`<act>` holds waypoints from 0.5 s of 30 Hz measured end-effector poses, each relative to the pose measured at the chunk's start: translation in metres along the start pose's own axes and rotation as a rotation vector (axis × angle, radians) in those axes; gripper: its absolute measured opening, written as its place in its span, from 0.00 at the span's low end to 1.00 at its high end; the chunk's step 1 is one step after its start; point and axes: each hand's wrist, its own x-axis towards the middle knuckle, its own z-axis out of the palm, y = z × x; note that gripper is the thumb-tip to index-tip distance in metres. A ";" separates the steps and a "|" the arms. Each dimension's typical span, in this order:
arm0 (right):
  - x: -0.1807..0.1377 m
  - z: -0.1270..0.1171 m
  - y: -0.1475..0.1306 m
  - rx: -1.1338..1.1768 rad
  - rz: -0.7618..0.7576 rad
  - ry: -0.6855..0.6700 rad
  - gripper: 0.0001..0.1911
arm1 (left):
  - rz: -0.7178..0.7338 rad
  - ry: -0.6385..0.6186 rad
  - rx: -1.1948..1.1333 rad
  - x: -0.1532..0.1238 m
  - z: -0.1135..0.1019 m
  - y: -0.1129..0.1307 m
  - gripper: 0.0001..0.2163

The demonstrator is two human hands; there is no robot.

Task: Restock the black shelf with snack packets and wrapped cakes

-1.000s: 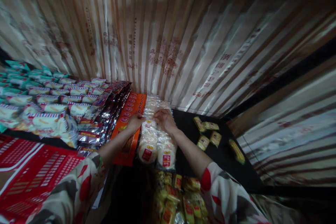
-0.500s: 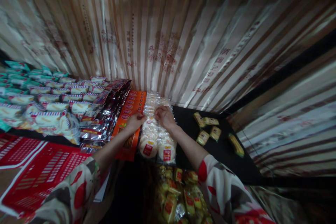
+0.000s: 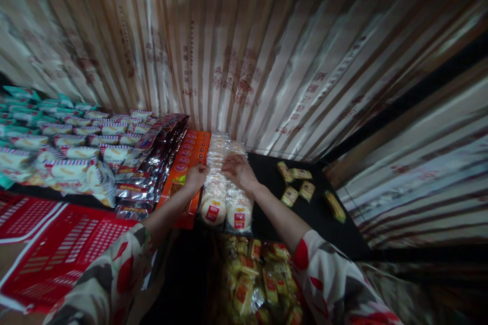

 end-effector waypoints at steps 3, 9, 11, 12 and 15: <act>-0.001 0.002 0.000 -0.009 0.082 -0.003 0.03 | 0.000 0.005 -0.003 0.003 0.002 -0.003 0.05; 0.005 0.005 -0.006 -0.069 0.077 -0.011 0.03 | -0.002 -0.009 -0.019 0.004 0.001 -0.003 0.05; 0.005 0.006 -0.007 -0.079 0.069 -0.005 0.03 | -0.005 0.007 -0.013 0.000 -0.003 -0.002 0.06; 0.005 0.006 -0.007 -0.081 0.070 0.000 0.03 | -0.004 0.029 0.003 -0.002 -0.005 -0.001 0.07; 0.005 0.007 -0.006 -0.088 0.075 0.008 0.03 | 0.028 0.062 0.062 -0.014 -0.013 0.002 0.09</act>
